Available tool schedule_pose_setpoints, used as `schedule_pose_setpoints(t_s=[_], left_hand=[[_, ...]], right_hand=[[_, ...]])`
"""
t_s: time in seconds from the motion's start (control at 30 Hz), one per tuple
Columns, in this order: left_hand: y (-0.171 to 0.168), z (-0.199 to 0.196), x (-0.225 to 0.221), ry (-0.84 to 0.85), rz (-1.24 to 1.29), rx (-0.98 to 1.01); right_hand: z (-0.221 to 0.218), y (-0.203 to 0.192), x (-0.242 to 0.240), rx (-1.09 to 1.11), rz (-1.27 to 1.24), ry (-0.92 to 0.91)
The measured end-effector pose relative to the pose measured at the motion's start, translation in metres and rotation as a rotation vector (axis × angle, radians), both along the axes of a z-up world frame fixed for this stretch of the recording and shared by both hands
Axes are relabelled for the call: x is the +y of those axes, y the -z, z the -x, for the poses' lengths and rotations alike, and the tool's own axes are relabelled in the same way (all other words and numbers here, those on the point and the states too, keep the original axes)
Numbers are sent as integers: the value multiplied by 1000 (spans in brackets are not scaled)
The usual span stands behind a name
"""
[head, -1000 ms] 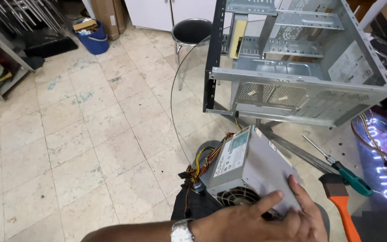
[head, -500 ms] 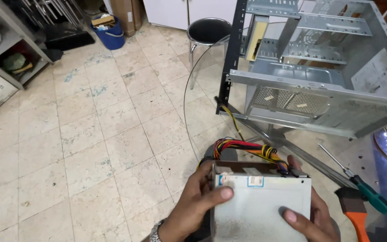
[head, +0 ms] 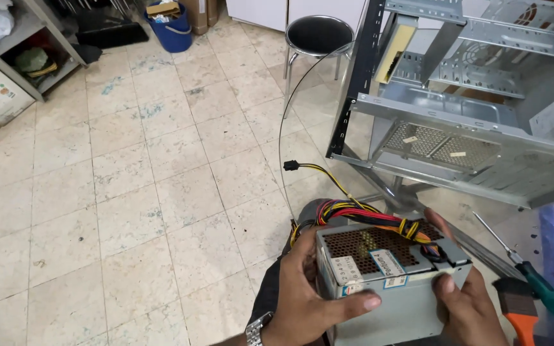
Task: Disassembling a computer power supply unit, cleaning it, and reassembling the metal casing using a screwdriver.
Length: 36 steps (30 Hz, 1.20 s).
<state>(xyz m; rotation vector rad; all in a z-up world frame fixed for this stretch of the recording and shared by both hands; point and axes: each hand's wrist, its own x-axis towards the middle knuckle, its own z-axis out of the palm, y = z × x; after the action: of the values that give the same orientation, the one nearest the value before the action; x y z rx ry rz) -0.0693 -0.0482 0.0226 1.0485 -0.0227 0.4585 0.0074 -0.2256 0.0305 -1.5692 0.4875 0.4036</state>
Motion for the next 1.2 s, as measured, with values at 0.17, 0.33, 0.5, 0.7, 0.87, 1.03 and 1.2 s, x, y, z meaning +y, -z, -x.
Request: schedule_pose_setpoints(t_s=[0.17,0.33,0.5,0.7,0.87,1.03,1.2], left_hand=[[-10,0,-9,-6,49,-72],[24,6,2,146,68,-5],[70,-5,8,512,422,-158],[65,-3,-7,226,152,-92],[22,6,-19,228,17,-33],[2,10,-30,289,69,-17],[-11,10,-27,201,-185,144]], right_hand=[[-40,120,-66,-341,14,-193],[-29,47,-23,-319,-323,-245],[-16,38,-13,-142,-448,-111],[3,40,-18,-294,-1251,-432],[-1,10,4,70,-537,-61],[-10,17,-4,169,-332,-3],[-8,-1,2,106,-337,17]])
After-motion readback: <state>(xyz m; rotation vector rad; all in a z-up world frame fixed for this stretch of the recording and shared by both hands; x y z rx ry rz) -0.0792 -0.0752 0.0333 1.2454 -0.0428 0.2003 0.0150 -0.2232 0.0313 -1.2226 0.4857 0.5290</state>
